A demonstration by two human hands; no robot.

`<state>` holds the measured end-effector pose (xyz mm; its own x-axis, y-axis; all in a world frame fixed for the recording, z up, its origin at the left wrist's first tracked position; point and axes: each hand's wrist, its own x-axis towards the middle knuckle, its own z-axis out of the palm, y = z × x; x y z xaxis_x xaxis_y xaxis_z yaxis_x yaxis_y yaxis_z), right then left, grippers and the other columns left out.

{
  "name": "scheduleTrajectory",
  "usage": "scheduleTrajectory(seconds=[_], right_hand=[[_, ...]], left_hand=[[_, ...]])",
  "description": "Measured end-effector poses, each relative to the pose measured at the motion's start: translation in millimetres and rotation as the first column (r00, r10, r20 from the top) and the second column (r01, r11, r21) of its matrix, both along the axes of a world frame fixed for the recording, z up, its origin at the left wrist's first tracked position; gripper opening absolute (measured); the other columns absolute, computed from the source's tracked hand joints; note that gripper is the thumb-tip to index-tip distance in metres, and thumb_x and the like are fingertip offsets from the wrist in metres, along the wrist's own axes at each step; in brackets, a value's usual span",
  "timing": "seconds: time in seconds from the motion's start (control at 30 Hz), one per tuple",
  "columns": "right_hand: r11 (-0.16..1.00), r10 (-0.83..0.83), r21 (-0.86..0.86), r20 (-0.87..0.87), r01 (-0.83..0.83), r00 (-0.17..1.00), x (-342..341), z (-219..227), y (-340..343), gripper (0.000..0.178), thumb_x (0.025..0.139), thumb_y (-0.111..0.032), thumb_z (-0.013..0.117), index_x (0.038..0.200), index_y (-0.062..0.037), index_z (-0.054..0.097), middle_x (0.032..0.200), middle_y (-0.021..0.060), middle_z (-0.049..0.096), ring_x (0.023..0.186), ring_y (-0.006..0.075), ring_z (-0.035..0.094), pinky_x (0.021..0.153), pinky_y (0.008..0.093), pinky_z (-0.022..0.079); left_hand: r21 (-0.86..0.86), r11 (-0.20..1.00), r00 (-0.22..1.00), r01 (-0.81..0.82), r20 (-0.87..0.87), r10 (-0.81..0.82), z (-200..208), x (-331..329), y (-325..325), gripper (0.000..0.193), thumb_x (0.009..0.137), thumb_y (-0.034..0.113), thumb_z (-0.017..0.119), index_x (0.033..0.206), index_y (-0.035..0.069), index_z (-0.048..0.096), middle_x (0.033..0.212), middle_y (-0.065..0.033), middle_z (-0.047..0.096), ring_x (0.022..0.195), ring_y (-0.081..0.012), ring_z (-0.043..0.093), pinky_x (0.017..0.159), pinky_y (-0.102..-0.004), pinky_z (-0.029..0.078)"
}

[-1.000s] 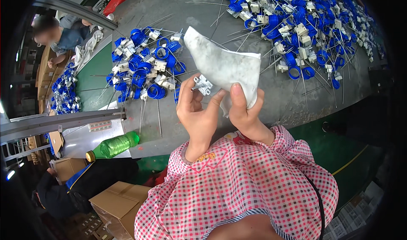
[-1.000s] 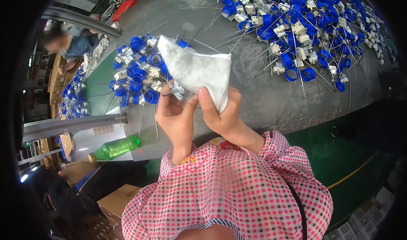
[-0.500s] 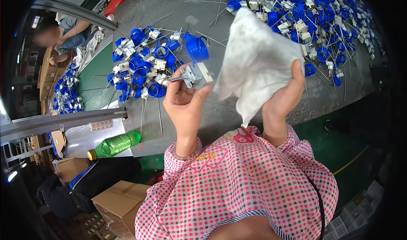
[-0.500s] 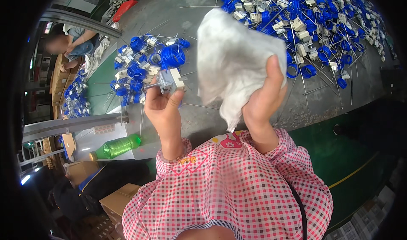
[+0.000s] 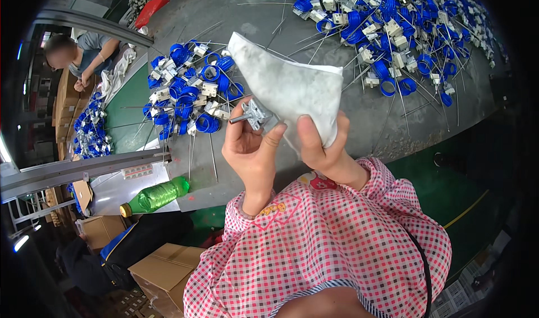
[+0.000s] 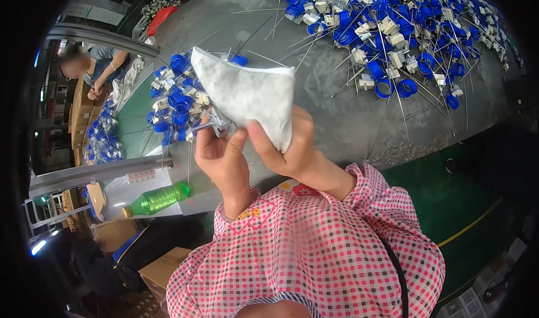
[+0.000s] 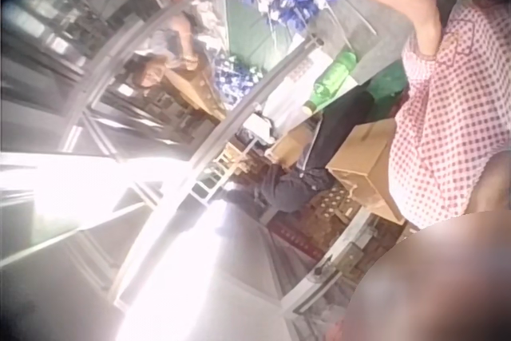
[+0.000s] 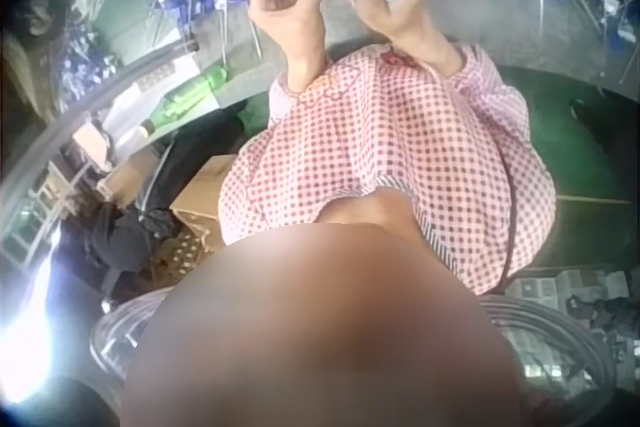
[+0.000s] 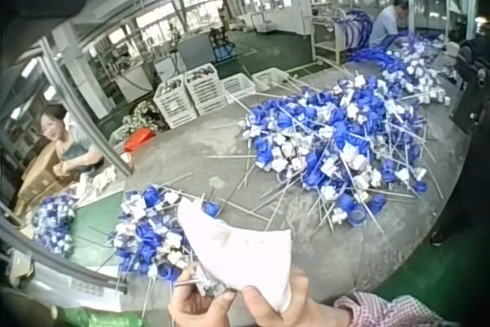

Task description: Wiping and inspecting small metal components with blue tubing on a production table using a cloth.

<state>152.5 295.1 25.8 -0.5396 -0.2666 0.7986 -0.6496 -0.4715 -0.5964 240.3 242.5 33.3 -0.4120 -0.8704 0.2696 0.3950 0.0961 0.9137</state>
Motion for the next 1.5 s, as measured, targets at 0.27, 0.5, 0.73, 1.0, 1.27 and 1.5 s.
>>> scheduleTrajectory(seconds=[0.27, 0.5, 0.73, 1.0, 1.27, 1.5], right_hand=[[0.981, 0.133, 0.130, 0.081, -0.142, 0.988, -4.4, -1.5, 13.3, 0.016, 0.071, -0.008, 0.056, 0.079, 0.0049, 0.054, 0.068, 0.0127, 0.058, 0.053, 0.0272, 0.056, 0.048, 0.0314, 0.042], [0.945, -0.133, 0.324, 0.507, -0.046, 0.852, -11.2, -8.1, 35.2, 0.042, 0.080, -0.028, 0.040, 0.099, 0.0085, 0.050, 0.092, 0.0149, 0.056, 0.080, 0.0214, 0.056, 0.068, 0.0292, 0.044], [0.992, 0.095, -0.126, 0.782, 0.007, 0.616, -35.6, 0.9, 34.9, 0.042, 0.082, -0.024, 0.042, 0.108, 0.0087, 0.044, 0.102, 0.0144, 0.052, 0.091, 0.0200, 0.052, 0.077, 0.0291, 0.041], [0.991, 0.029, -0.097, 0.843, 0.097, 0.538, -42.1, 0.9, 37.3, 0.043, 0.085, -0.028, 0.036, 0.109, 0.0072, 0.044, 0.103, 0.0151, 0.051, 0.094, 0.0221, 0.052, 0.080, 0.0308, 0.040], [0.984, 0.159, -0.179, 0.860, -0.004, 0.486, -40.1, -6.0, 39.7, 0.043, 0.086, -0.029, 0.036, 0.109, 0.0065, 0.044, 0.105, 0.0152, 0.051, 0.095, 0.0220, 0.052, 0.081, 0.0307, 0.040], [0.993, 0.066, -0.111, 0.759, 0.029, 0.647, -27.5, -7.1, 36.1, 0.043, 0.085, -0.026, 0.036, 0.111, 0.0084, 0.041, 0.106, 0.0168, 0.050, 0.096, 0.0235, 0.051, 0.080, 0.0319, 0.041]], left_hand=[[0.029, 1.000, 1.000, -0.012, 0.000, 0.012, -8.7, 4.8, -12.1, 0.052, 0.066, -0.013, 0.060, 0.114, -0.008, 0.039, 0.106, -0.0119, 0.049, 0.092, -0.0152, 0.050, 0.077, -0.0253, 0.043], [0.072, 0.992, 0.994, 0.106, 0.000, -0.106, -13.1, 12.1, -31.9, 0.054, 0.067, -0.006, 0.063, 0.115, -0.008, 0.039, 0.105, -0.0104, 0.051, 0.089, -0.0131, 0.052, 0.074, -0.0221, 0.044], [0.199, 0.932, 0.945, 0.302, -0.194, -0.265, -15.2, 13.8, -26.4, 0.054, 0.071, 0.002, 0.062, 0.117, -0.006, 0.036, 0.104, -0.0111, 0.051, 0.091, -0.0171, 0.053, 0.080, -0.0313, 0.044], [0.278, 0.898, 0.915, 0.341, -0.317, -0.249, 0.7, 5.2, -20.3, 0.047, 0.078, 0.004, 0.055, 0.118, 0.006, 0.031, 0.112, -0.0115, 0.045, 0.098, -0.0267, 0.051, 0.081, -0.0391, 0.043], [-0.354, 0.934, 0.956, -0.053, 0.253, 0.150, 2.8, 14.2, -38.7, 0.053, 0.066, -0.010, 0.061, 0.113, 0.000, 0.038, 0.108, -0.0079, 0.044, 0.091, -0.0155, 0.050, 0.077, -0.0251, 0.043], [-0.504, 0.852, 0.883, 0.142, 0.453, 0.121, 3.3, 9.9, -22.7, 0.054, 0.062, -0.014, 0.062, 0.111, -0.001, 0.043, 0.104, -0.0074, 0.042, 0.094, -0.0120, 0.046, 0.080, -0.0241, 0.041]])
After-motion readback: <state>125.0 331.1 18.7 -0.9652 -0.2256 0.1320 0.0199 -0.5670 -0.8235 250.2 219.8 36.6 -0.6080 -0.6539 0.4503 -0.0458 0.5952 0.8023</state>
